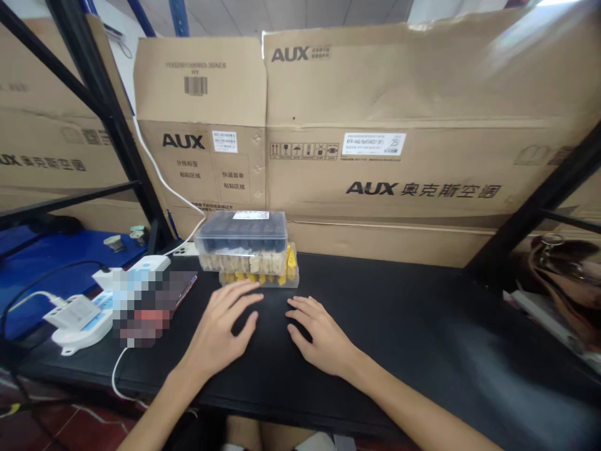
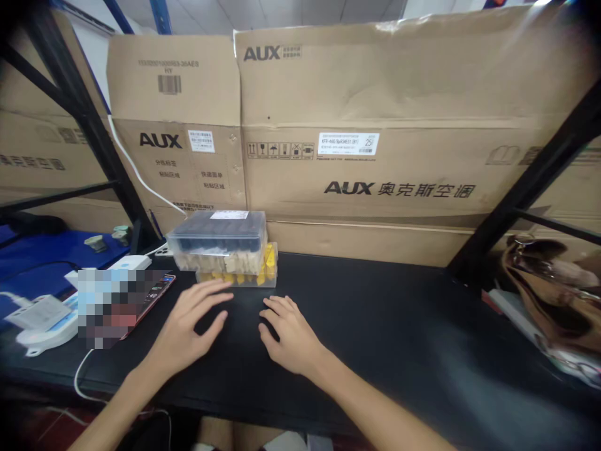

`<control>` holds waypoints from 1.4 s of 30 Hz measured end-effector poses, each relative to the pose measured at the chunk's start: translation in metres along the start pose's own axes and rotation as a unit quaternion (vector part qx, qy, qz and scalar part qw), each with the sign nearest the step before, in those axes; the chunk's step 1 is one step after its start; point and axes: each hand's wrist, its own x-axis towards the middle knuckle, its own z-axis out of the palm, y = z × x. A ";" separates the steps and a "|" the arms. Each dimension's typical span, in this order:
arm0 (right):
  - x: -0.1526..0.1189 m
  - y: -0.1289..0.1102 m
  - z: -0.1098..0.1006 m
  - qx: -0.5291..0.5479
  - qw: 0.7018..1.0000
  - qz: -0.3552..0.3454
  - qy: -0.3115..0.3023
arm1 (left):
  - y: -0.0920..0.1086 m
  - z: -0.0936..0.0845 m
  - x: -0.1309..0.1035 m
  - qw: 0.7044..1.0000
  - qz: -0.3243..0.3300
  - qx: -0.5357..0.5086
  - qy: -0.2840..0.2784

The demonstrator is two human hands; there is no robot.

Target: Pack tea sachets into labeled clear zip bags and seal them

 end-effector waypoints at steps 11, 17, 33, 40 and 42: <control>0.030 0.032 -0.026 0.380 0.886 0.170 0.203 | -0.041 -0.010 0.105 0.980 0.122 0.155 0.003; 0.033 0.033 -0.064 0.603 0.750 0.207 0.176 | 0.018 0.040 0.088 0.963 0.231 0.127 0.050; 0.033 0.068 -0.105 0.634 0.671 0.132 0.362 | 0.067 0.092 0.266 0.810 -0.207 -0.520 0.174; 0.030 0.097 -0.100 0.596 0.673 0.208 0.385 | 0.043 0.082 0.277 0.860 -0.110 -0.488 0.095; 0.029 0.102 -0.098 0.603 0.685 0.204 0.353 | 0.035 0.077 0.274 0.861 -0.126 -0.485 0.088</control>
